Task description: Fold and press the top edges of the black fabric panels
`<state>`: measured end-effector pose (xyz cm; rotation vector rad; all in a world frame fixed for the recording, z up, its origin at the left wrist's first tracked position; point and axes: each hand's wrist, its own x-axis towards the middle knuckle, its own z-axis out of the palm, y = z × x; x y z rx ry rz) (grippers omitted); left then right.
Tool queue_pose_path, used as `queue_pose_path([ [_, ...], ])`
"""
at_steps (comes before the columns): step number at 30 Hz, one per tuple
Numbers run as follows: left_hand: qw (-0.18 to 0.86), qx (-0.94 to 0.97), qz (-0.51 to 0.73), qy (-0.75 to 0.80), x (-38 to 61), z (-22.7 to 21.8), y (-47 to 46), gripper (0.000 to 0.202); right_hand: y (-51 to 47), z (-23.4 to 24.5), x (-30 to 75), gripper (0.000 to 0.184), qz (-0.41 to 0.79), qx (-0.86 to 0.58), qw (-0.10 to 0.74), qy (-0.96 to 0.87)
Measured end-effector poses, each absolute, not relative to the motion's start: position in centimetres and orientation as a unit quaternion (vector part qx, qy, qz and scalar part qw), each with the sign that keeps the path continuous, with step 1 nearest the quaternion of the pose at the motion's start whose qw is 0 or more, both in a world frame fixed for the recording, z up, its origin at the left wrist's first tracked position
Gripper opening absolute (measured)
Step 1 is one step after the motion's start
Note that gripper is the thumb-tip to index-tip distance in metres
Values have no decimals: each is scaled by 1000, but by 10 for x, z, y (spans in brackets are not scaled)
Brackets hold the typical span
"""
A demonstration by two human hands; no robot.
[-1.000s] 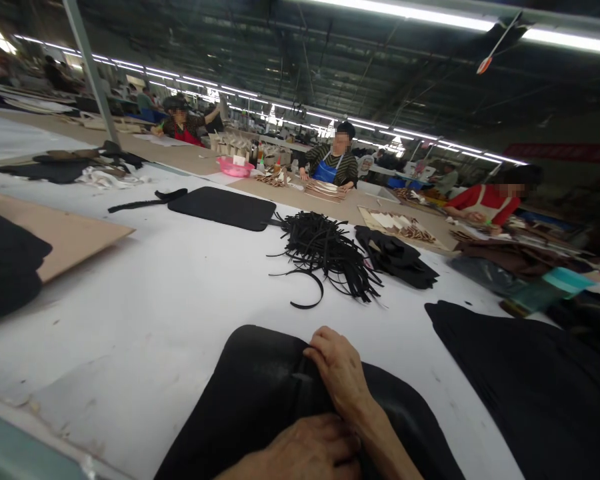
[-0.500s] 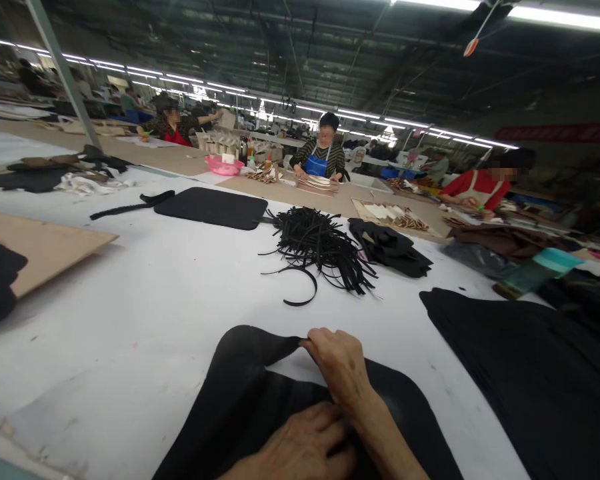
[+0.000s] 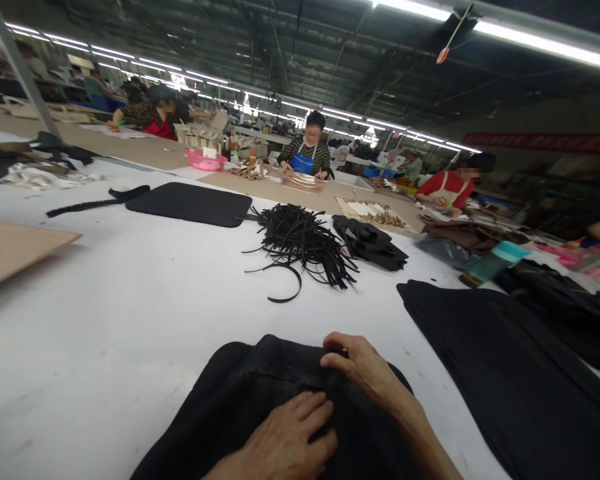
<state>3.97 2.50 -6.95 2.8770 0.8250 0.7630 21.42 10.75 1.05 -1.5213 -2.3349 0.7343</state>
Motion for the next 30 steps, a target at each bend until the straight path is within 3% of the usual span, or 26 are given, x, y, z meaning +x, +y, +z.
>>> queue_pose_path([
  [7, 12, 929, 258, 265, 40, -77, 24, 32, 106, -14, 235, 12, 145, -531, 137, -823],
  [14, -5, 930, 244, 274, 44, -85, 23, 34, 110, -26, 236, 23, -6, -567, 273, -778],
  [25, -15, 933, 238, 269, 43, -76, 24, 30, 107, -25, 246, 25, 51, -555, 296, -775],
  [30, -36, 930, 255, 264, 43, -68, 23, 28, 107, -22, 251, 31, 19, -555, 324, -766],
])
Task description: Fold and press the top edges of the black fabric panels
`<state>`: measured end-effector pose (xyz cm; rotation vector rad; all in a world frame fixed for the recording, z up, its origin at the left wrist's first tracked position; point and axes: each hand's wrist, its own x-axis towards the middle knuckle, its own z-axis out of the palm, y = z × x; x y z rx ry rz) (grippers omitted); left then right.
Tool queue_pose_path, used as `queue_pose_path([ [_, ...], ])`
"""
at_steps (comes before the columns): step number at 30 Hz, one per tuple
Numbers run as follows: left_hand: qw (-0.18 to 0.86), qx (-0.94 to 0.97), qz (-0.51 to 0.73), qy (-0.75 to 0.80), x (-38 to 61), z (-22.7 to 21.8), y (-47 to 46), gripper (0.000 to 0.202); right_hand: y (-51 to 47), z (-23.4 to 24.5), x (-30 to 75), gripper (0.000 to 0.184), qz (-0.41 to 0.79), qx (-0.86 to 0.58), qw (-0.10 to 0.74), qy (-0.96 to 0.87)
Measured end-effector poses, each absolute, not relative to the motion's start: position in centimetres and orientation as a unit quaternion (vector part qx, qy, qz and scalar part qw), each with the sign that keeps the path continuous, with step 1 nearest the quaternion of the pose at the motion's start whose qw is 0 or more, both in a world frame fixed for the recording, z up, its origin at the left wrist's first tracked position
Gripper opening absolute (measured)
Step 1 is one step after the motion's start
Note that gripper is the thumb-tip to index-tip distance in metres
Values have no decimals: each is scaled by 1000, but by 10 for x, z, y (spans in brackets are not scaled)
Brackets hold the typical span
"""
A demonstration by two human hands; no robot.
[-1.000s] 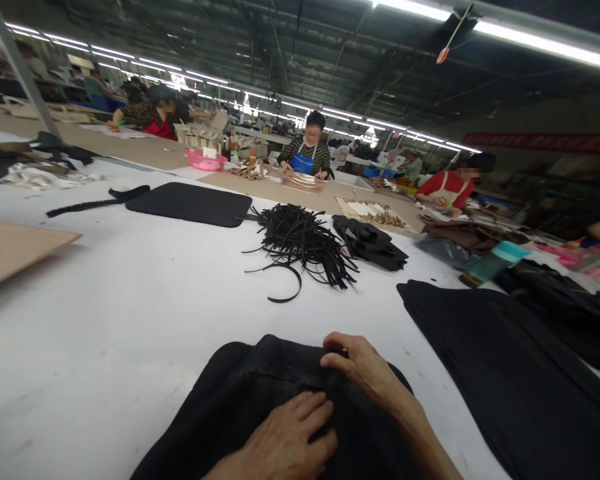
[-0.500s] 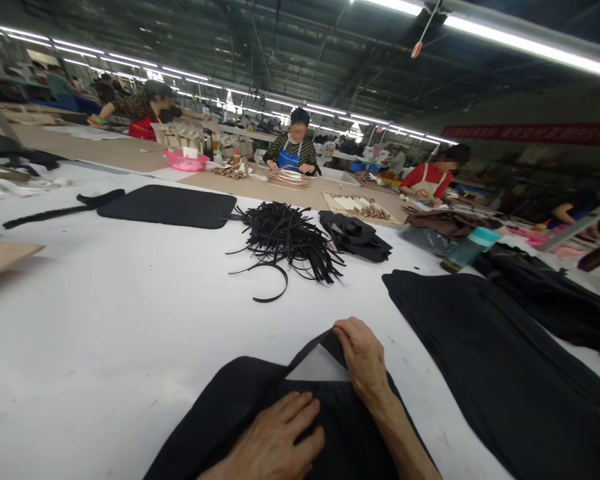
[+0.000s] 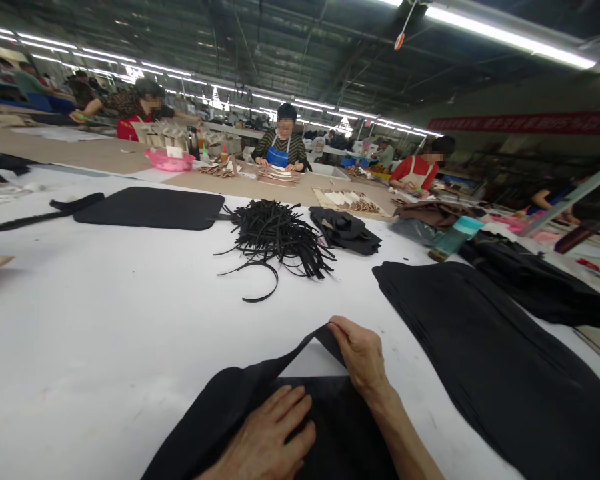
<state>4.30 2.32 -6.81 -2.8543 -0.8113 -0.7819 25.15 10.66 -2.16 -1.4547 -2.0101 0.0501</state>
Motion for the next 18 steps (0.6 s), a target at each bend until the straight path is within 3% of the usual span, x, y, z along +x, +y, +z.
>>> queue_pose_path([
  [8, 113, -888, -371, -247, 39, -42, 23, 23, 104, -30, 248, 33, -27, -530, 300, -792],
  [18, 150, -889, -351, -251, 16, -3, 23, 27, 104, -29, 251, 26, -28, -544, 277, -791],
])
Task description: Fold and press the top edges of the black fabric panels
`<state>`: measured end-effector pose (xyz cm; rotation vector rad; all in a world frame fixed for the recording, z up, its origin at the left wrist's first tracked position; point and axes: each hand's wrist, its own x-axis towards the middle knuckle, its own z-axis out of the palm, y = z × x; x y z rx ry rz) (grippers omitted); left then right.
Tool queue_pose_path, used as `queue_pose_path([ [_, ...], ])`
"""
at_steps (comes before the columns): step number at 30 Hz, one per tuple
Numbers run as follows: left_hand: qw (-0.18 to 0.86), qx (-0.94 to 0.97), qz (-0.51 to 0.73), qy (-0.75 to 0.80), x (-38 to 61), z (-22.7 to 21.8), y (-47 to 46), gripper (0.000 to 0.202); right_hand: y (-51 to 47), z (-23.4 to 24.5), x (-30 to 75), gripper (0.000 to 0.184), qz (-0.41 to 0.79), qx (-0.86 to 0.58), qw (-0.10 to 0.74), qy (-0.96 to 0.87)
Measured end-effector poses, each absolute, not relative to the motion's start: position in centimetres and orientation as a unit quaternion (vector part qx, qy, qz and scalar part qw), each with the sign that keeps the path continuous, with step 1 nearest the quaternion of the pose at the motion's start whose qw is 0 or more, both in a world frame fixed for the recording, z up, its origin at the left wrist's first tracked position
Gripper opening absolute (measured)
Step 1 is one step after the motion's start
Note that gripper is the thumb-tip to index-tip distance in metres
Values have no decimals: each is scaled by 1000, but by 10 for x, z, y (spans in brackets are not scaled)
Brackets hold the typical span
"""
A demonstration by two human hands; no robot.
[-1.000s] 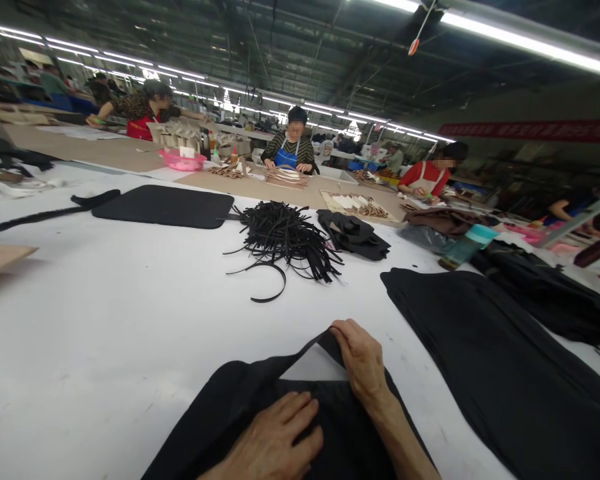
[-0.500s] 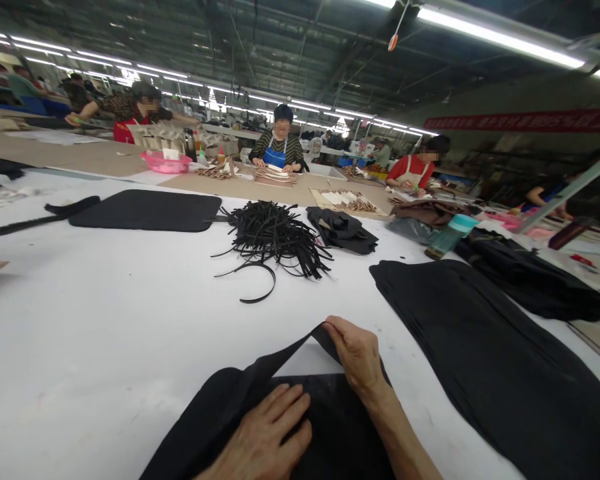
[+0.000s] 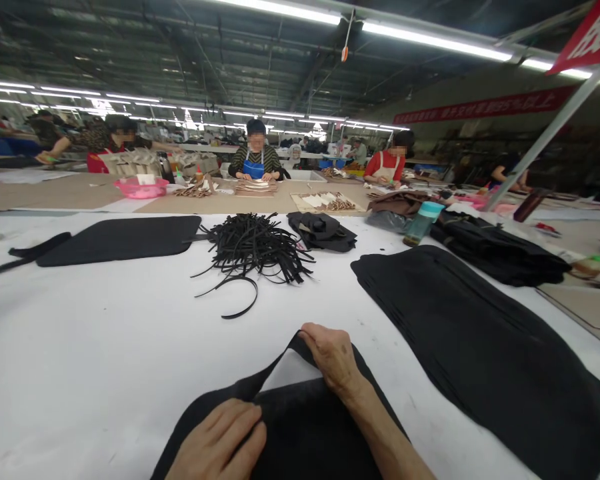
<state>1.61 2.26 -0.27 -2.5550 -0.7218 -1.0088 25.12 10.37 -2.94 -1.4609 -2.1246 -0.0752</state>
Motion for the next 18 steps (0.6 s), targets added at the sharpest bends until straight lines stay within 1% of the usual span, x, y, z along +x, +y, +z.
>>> queue_pose_path([
  [2, 123, -878, -351, -301, 8, 9, 25, 28, 103, -30, 250, 25, -23, -544, 279, -791],
  [4, 52, -868, -327, -369, 1, 23, 29, 24, 103, -31, 249, 24, -17, -541, 282, -792],
  [6, -53, -849, -280, -445, -4, 38, 37, 22, 103, -32, 248, 24, -11, -537, 286, -794],
  [9, -220, -770, -240, -548, -6, 48, 59, 27, 103, -32, 247, 24, -8, -532, 291, -795],
  [12, -374, -693, -257, -560, -3, 40, 82, 35, 102, -31, 248, 25, -7, -530, 294, -795],
  [14, -421, -684, -255, -538, 2, 30, 92, 39, 102, -29, 249, 25, -6, -531, 295, -795],
  [18, -416, -712, -155, -544, 8, 17, 94, 37, 101, -28, 251, 26, -3, -537, 295, -791],
])
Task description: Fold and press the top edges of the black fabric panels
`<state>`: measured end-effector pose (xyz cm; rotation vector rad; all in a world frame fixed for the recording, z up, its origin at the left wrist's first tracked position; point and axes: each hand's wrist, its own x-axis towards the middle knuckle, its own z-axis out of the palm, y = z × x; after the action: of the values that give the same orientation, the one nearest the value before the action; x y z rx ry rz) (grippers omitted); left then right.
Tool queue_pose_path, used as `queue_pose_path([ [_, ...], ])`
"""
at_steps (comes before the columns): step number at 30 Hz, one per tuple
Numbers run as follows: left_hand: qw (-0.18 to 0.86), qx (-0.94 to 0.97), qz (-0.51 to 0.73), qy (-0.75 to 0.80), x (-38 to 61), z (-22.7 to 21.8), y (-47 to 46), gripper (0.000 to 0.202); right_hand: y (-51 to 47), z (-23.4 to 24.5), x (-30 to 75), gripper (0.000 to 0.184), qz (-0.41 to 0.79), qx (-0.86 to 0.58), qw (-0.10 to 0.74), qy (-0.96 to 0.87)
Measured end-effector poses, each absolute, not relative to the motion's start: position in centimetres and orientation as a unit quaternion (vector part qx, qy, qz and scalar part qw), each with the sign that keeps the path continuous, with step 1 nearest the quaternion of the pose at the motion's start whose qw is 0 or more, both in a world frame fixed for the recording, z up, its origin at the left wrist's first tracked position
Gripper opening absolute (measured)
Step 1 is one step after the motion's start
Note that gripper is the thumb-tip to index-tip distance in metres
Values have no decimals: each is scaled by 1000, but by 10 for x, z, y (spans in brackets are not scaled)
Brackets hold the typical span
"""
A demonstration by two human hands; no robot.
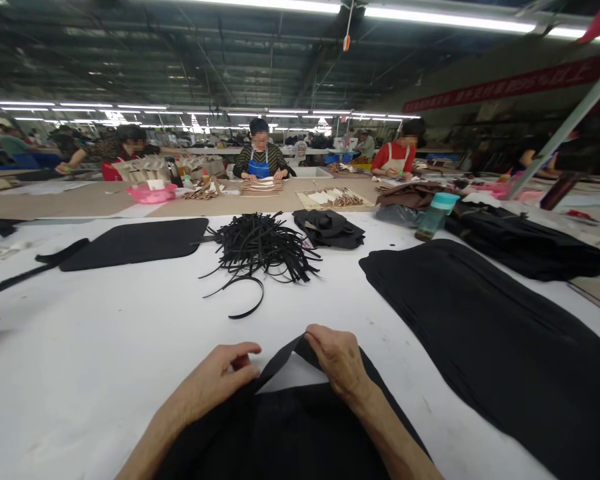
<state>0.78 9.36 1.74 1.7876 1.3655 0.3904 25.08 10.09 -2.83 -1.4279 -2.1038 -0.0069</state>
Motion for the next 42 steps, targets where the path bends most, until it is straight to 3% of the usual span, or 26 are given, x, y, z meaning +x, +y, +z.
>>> queue_pose_path([
  [10, 477, 692, 123, 528, -29, 15, 88, 38, 103, -31, 248, 30, 29, -549, 288, -784],
  [16, 512, 668, 87, 533, -39, 15, 86, 18, 104, -33, 246, 30, 30, -557, 286, -779],
  [19, 517, 656, 115, 537, -44, 16, 85, 21, 104, -34, 245, 30, 24, -559, 286, -778],
  [33, 359, 679, 143, 624, -50, 1, 92, 16, 102, -33, 245, 41, -6, -564, 292, -772],
  [42, 288, 703, 150, 632, -52, -24, 96, 11, 104, -47, 245, 49, -130, -547, 303, -770],
])
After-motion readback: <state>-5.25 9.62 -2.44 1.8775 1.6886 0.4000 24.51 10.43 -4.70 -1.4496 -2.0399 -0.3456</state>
